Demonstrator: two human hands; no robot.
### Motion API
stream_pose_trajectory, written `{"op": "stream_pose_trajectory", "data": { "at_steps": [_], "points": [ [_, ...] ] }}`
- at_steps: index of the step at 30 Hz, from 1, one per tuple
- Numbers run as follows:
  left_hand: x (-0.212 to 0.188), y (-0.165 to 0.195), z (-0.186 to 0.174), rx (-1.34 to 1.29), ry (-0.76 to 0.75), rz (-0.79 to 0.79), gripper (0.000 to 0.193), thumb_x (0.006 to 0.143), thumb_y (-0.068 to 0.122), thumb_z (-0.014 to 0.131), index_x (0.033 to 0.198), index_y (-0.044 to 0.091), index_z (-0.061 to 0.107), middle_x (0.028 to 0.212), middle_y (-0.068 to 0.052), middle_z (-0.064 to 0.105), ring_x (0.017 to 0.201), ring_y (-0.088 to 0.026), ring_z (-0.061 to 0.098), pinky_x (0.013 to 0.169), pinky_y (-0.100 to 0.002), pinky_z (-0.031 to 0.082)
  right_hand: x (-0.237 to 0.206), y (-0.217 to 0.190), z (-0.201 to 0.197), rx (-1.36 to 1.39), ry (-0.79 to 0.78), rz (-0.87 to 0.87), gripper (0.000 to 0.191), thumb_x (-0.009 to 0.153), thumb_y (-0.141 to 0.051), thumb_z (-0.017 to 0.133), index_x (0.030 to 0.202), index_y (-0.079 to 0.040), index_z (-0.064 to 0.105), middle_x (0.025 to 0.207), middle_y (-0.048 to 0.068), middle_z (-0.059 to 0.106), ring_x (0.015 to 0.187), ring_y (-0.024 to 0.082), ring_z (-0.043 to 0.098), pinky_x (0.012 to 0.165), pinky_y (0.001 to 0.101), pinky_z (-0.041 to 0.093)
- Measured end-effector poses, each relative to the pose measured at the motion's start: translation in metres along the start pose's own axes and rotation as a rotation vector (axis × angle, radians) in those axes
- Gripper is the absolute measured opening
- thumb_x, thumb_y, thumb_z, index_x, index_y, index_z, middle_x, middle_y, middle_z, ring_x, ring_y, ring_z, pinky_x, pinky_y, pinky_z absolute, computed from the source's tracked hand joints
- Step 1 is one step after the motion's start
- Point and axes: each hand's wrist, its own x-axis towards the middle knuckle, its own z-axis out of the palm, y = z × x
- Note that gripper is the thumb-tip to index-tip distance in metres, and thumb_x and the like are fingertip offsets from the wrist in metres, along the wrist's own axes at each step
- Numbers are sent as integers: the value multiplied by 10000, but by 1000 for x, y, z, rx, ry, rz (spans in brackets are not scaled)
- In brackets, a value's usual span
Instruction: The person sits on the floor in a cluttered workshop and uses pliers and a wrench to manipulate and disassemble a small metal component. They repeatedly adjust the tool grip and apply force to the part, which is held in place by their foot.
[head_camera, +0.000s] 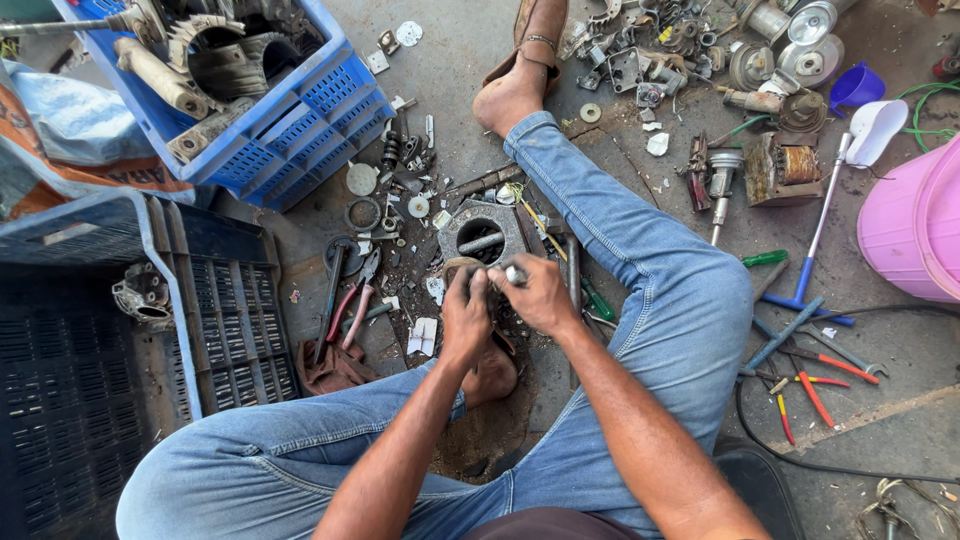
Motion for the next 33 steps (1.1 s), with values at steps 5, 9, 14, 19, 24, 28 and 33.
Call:
{"op": "stream_pose_trajectory", "data": {
  "at_steps": [5,9,14,19,24,28,33],
  "points": [
    [41,25,11,-79,62,232,262,1118,237,475,1162,32,632,948,-38,662,833,-113,591,723,-278,490,9,3,-13,131,191,61,407,966,-461,673,1065,-75,754,797,21,711,652,117,668,530,285,557],
    [93,50,12,-348,44,142,238,1120,218,424,1154,58,596,878,-22,610,731,-109,545,635,-288,484,11,-2,-22,156,325,190,426,955,-476,693,1083,-75,755,744,27,693,653,110,630,561,283,509],
    [131,61,0,-511,54,217,194,1115,180,449,1171,52,584,926,-42,658,801,-116,601,734,-280,535,14,-14,-29,211,342,173,426,954,-463,703,1072,-56,751,771,13,699,684,91,621,589,273,502],
    [117,59,-3,-420,51,218,164,1096,163,468,1149,55,579,935,-38,662,815,-132,640,746,-291,556,12,-32,-44,259,392,165,385,956,-395,728,1062,-26,752,778,35,689,716,110,590,641,295,498],
    [89,62,7,-166,94,337,152,1136,138,518,1127,44,636,979,-33,655,857,-102,573,772,-275,513,3,-39,-65,390,498,57,298,959,-301,736,1023,-10,741,852,37,725,768,134,638,713,319,536],
    [78,64,21,-100,78,250,159,1076,134,569,1121,51,696,922,-21,680,793,-106,589,713,-276,514,-12,-40,-77,509,541,47,262,980,-273,727,1032,-16,736,882,38,728,793,138,633,737,310,540],
    [83,51,32,-40,70,-51,202,1028,172,600,1126,63,739,931,-19,740,792,-116,651,716,-293,558,-19,-41,-91,582,469,215,274,971,-332,716,1000,-60,733,787,11,693,692,107,613,626,265,510]
  ]
}}
